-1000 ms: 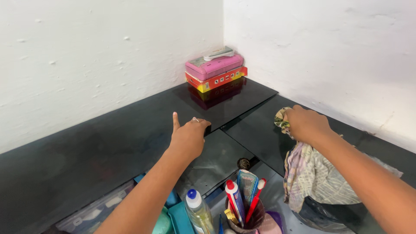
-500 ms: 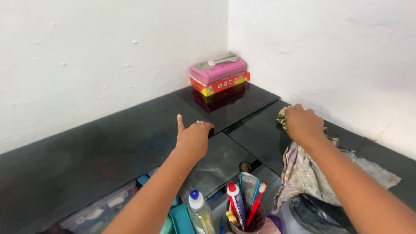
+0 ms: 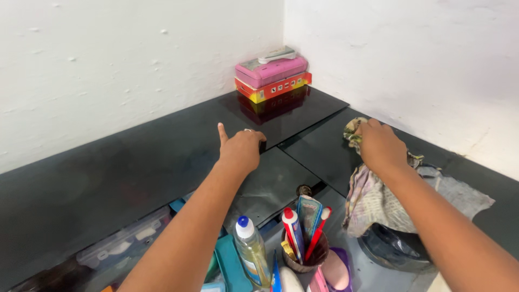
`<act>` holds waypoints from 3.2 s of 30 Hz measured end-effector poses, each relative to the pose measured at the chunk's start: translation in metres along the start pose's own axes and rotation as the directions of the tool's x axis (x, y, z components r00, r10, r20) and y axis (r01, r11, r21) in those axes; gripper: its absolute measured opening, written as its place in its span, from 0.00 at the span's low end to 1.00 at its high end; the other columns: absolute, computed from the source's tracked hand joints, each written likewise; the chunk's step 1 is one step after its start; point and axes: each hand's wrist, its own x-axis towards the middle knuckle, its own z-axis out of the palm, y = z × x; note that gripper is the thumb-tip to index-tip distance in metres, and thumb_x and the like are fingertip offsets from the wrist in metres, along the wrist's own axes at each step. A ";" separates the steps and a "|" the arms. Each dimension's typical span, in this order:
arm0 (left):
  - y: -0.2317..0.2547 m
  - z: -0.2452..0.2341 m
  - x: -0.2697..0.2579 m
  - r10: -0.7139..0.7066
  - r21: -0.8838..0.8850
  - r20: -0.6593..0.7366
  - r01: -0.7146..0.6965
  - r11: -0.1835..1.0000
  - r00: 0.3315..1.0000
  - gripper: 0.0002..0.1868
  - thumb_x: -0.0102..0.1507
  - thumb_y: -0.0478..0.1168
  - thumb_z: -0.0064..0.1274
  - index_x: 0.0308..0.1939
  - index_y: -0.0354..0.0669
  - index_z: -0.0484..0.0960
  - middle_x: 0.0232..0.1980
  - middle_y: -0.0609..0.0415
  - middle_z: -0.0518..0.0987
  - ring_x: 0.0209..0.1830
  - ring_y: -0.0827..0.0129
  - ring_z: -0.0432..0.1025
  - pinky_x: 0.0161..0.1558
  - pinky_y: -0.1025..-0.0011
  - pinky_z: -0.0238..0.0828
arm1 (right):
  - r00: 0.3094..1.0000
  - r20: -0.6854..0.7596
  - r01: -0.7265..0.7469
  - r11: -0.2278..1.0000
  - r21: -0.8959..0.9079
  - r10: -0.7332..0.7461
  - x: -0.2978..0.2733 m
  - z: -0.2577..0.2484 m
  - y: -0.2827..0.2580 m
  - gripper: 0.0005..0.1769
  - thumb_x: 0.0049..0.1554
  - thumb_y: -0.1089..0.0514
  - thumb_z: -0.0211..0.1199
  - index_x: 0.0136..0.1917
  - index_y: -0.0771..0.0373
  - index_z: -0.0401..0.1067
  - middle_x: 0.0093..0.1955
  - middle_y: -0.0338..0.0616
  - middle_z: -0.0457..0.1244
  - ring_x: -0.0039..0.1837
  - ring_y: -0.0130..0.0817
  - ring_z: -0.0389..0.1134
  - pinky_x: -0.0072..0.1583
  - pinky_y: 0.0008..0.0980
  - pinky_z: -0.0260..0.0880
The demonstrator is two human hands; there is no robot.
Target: The person clears a black bathroom shelf by moving bottles, soaps, and a toothbrush holder aside, then wipes the shelf surface with a patterned cloth. The person returns the items to the shelf after cleaning.
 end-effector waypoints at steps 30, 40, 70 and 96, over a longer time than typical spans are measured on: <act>0.009 0.011 0.001 -0.065 0.057 -0.011 0.065 0.996 0.998 0.26 0.60 0.27 0.47 0.59 0.57 0.81 0.57 0.57 0.79 0.63 0.63 0.72 0.76 0.32 0.25 | 0.991 -0.128 0.069 0.984 0.166 -0.048 -0.024 -0.007 0.012 0.16 0.50 0.66 0.65 0.54 0.63 0.80 0.58 0.47 0.66 0.56 0.54 0.66 0.60 0.48 0.69; 0.009 0.019 0.007 -0.037 0.084 -0.047 0.040 0.996 0.998 0.20 0.59 0.30 0.50 0.53 0.52 0.84 0.54 0.53 0.81 0.62 0.61 0.73 0.77 0.34 0.26 | 0.996 -0.084 0.038 0.986 0.164 -0.025 -0.016 -0.006 0.014 0.15 0.53 0.62 0.67 0.55 0.63 0.79 0.56 0.51 0.67 0.57 0.56 0.67 0.60 0.50 0.69; 0.008 0.018 0.000 -0.038 0.084 -0.036 0.041 0.996 0.999 0.23 0.60 0.29 0.48 0.57 0.53 0.83 0.55 0.53 0.80 0.62 0.62 0.73 0.77 0.34 0.30 | 0.965 0.042 0.244 0.948 0.203 -0.257 -0.023 0.015 0.025 0.22 0.62 0.54 0.55 0.68 0.60 0.71 0.74 0.48 0.58 0.71 0.50 0.62 0.65 0.48 0.67; 0.000 0.022 -0.008 0.037 0.010 -0.124 -0.036 0.999 0.992 0.26 0.59 0.28 0.47 0.59 0.52 0.81 0.58 0.53 0.80 0.61 0.61 0.73 0.74 0.33 0.29 | 0.848 0.171 0.398 0.815 0.421 -0.502 -0.067 -0.012 0.002 0.26 0.62 0.57 0.52 0.74 0.50 0.64 0.81 0.41 0.53 0.80 0.41 0.52 0.74 0.41 0.56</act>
